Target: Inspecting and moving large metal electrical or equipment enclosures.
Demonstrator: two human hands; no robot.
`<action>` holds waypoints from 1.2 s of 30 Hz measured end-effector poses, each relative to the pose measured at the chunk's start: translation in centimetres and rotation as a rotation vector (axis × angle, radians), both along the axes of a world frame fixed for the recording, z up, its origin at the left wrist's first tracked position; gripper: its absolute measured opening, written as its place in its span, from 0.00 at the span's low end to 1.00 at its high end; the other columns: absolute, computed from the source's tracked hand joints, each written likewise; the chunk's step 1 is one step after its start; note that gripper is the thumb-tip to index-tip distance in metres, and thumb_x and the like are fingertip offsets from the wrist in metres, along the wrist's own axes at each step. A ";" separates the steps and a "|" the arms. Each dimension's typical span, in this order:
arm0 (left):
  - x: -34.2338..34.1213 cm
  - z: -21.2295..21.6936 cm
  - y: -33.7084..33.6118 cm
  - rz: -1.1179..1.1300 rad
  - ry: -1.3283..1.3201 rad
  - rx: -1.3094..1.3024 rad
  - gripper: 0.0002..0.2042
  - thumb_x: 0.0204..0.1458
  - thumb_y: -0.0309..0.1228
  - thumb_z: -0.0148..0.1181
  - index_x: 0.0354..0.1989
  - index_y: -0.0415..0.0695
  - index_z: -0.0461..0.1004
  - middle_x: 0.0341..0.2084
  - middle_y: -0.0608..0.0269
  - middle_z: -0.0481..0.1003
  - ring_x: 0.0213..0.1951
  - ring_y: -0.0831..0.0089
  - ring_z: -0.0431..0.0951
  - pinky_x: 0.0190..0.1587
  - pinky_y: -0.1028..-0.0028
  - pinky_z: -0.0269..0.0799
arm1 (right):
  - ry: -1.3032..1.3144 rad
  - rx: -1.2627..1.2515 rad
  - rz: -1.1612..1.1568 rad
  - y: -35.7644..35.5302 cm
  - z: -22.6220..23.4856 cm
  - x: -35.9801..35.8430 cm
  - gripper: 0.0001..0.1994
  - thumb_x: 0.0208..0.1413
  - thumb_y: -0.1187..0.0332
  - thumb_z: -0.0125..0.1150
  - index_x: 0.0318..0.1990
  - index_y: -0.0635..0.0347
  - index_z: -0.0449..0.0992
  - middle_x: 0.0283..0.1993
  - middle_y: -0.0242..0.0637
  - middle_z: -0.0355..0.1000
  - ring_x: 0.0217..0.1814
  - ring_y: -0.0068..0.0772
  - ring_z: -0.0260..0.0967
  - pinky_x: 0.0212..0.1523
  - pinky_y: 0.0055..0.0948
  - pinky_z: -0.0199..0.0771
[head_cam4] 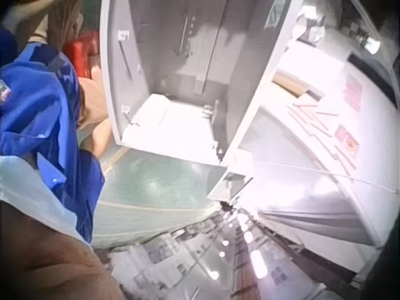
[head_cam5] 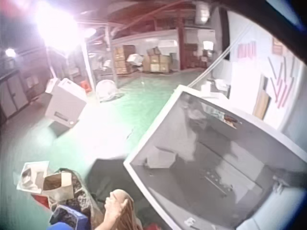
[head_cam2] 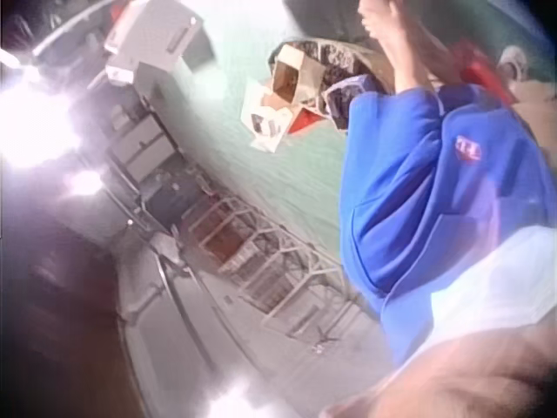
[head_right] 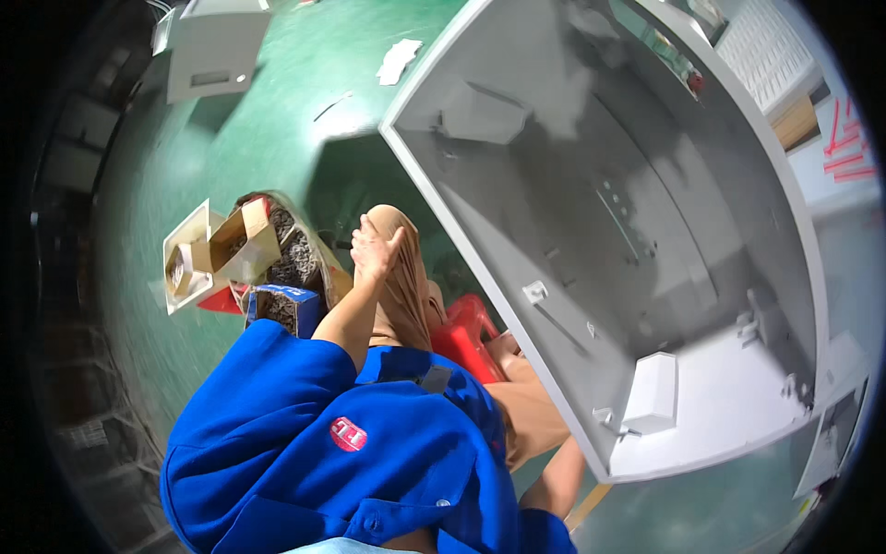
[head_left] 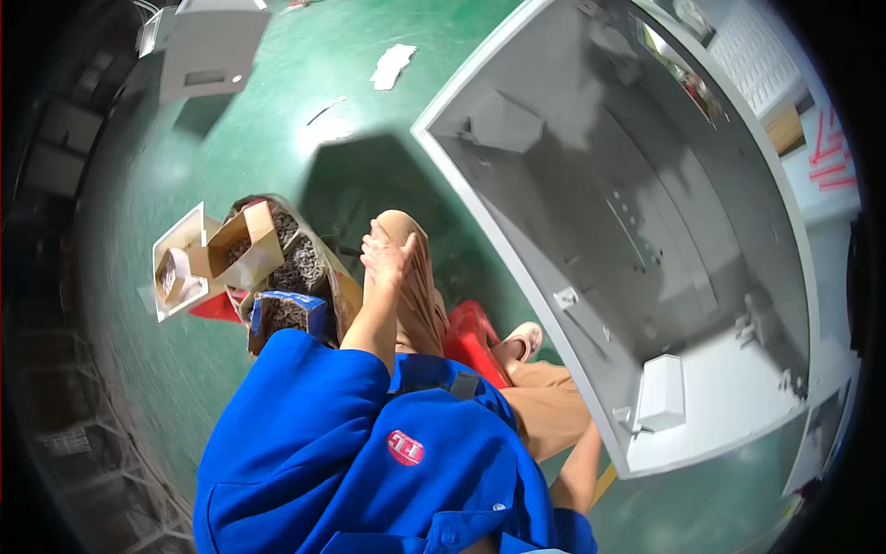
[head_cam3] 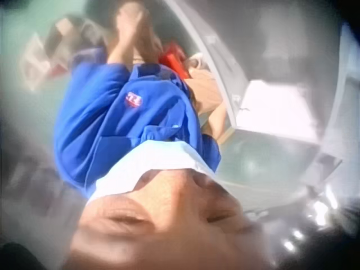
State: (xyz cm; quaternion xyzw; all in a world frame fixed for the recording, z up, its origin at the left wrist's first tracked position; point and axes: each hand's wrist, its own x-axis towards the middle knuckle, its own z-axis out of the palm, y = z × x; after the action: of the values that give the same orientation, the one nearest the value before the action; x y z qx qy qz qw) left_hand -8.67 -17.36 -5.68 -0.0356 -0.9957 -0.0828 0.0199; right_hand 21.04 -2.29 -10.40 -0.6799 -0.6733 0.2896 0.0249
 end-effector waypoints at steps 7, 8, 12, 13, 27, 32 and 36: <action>0.5 -0.1 -0.8 0.022 0.019 0.038 0.42 0.32 0.55 0.60 0.53 0.42 0.54 0.36 0.49 0.67 0.38 0.57 0.70 0.39 0.63 0.67 | -0.028 0.045 0.162 1.1 1.3 -1.7 0.25 0.44 0.51 0.50 0.49 0.54 0.64 0.47 0.41 0.64 0.50 0.49 0.58 0.45 0.44 0.63; 0.4 -0.2 -1.0 0.021 0.026 0.037 0.42 0.32 0.55 0.60 0.53 0.42 0.53 0.36 0.49 0.67 0.38 0.58 0.70 0.39 0.64 0.67 | -0.033 0.044 0.187 1.0 1.4 -1.8 0.25 0.44 0.51 0.50 0.49 0.54 0.64 0.47 0.41 0.64 0.50 0.49 0.58 0.45 0.44 0.63; 1.1 -0.1 0.0 0.022 0.032 0.010 0.42 0.33 0.56 0.58 0.54 0.42 0.53 0.36 0.51 0.66 0.37 0.60 0.69 0.37 0.65 0.67 | -0.088 0.064 0.231 1.3 2.3 -0.4 0.25 0.44 0.51 0.50 0.49 0.54 0.64 0.47 0.41 0.64 0.50 0.49 0.58 0.45 0.44 0.63; 1.2 0.1 0.1 0.006 0.035 -0.007 0.42 0.33 0.56 0.58 0.54 0.42 0.53 0.36 0.51 0.65 0.37 0.60 0.69 0.37 0.65 0.66 | -0.100 0.072 0.239 1.6 2.5 -0.1 0.25 0.44 0.51 0.50 0.49 0.54 0.64 0.47 0.41 0.64 0.50 0.49 0.58 0.44 0.44 0.63; 1.6 2.2 -0.1 0.035 -0.060 0.061 0.42 0.34 0.54 0.58 0.56 0.42 0.51 0.38 0.51 0.65 0.40 0.61 0.68 0.40 0.63 0.65 | -0.166 0.237 0.156 6.4 7.3 3.3 0.24 0.45 0.51 0.49 0.48 0.53 0.65 0.47 0.42 0.64 0.48 0.49 0.59 0.44 0.44 0.63; 1.8 3.1 0.1 0.030 -0.080 0.073 0.42 0.34 0.53 0.59 0.55 0.42 0.50 0.38 0.51 0.65 0.40 0.61 0.68 0.41 0.63 0.64 | -0.194 0.264 0.121 6.9 8.1 5.4 0.23 0.45 0.51 0.49 0.47 0.53 0.65 0.47 0.42 0.64 0.48 0.49 0.60 0.43 0.44 0.64; 1.9 3.0 0.1 0.026 -0.064 0.071 0.42 0.34 0.53 0.59 0.56 0.42 0.50 0.39 0.51 0.64 0.40 0.61 0.67 0.42 0.63 0.64 | -0.219 0.268 0.090 6.4 8.3 7.4 0.23 0.45 0.51 0.49 0.47 0.53 0.65 0.47 0.42 0.64 0.48 0.49 0.60 0.43 0.44 0.64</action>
State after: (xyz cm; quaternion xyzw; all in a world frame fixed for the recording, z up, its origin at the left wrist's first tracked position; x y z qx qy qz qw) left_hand -6.77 -17.26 -2.71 -0.0194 -0.9927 -0.1189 -0.0099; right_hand 28.43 4.13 -2.14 -0.6671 -0.7343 0.1223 0.0288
